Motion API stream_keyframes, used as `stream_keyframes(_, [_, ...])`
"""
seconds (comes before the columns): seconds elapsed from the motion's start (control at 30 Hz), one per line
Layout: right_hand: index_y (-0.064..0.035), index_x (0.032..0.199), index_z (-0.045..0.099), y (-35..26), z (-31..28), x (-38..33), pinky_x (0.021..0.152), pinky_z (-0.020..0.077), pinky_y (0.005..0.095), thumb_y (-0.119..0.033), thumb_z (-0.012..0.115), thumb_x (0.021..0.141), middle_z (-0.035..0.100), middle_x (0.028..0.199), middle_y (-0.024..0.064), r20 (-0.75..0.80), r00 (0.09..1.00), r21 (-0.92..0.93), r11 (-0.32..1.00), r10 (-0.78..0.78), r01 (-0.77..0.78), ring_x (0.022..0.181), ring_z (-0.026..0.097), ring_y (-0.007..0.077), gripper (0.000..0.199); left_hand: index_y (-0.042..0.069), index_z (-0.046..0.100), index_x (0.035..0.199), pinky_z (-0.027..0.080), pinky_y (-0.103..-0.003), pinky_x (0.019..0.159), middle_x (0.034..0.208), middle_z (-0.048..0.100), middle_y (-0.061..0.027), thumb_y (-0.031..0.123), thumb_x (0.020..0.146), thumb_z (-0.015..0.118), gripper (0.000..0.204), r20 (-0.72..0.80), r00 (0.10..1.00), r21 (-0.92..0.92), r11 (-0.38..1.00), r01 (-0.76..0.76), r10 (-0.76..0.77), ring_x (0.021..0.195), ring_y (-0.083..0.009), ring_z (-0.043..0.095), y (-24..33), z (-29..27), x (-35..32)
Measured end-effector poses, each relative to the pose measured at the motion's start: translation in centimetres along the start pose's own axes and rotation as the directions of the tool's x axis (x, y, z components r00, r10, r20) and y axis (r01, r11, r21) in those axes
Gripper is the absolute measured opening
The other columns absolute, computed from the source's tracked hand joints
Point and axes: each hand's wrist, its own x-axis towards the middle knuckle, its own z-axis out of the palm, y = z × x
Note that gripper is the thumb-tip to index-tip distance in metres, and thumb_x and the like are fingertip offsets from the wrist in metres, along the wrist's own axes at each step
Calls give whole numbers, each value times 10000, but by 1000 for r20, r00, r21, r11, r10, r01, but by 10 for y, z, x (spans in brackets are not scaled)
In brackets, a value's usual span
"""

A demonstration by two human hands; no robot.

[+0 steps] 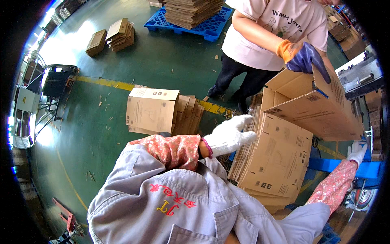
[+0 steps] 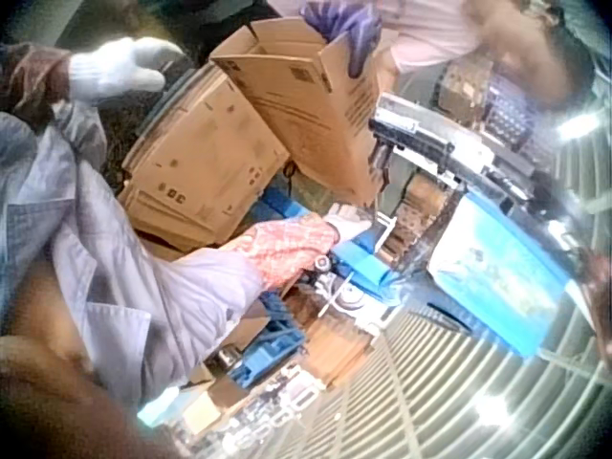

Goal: The person repeatedly picks up flat cardboard boxes from a stack and places them onto a blue machine with the help of another person. They then move the boxes to a different stack on the floor.

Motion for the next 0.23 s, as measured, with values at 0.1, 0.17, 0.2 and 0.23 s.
stream_keyframes(0.1, [-54,1630,47,18,-5,-4,1243,152,478,-706,458,951,206,1682,144,6,999,38,999,35,-35,1552,188,326,1028,56,481,1482,424,-393,1110,1440,567,-187,428,903,683,716,-32,999,-35,999,33,-34,1326,-308,545,-1,-7,0])
stream_keyframes(0.17, [-86,1617,127,22,-10,-12,1238,146,503,-694,446,959,258,1655,127,-26,999,99,994,47,-44,1531,233,318,951,63,481,1488,436,-377,1100,1434,583,-171,378,913,705,693,-35,999,3,1000,22,-21,1314,-280,563,-7,-9,0])
stream_keyframes(0.2, [-115,1604,261,21,-8,-16,1229,146,532,-664,441,976,367,1613,107,-82,995,159,986,62,-49,1501,313,303,853,52,479,1487,427,-369,1107,1445,573,-172,362,926,695,677,-39,999,52,999,0,2,1330,-277,548,-14,-9,2])
stream_keyframes(0.23, [-115,1604,261,4,-27,-21,1229,146,532,-664,441,976,367,1613,107,-114,993,178,984,32,-11,1501,313,303,853,47,480,1484,420,-365,1115,1452,567,-168,362,931,692,671,-59,998,29,999,25,-23,1342,-272,537,-11,-12,-3])
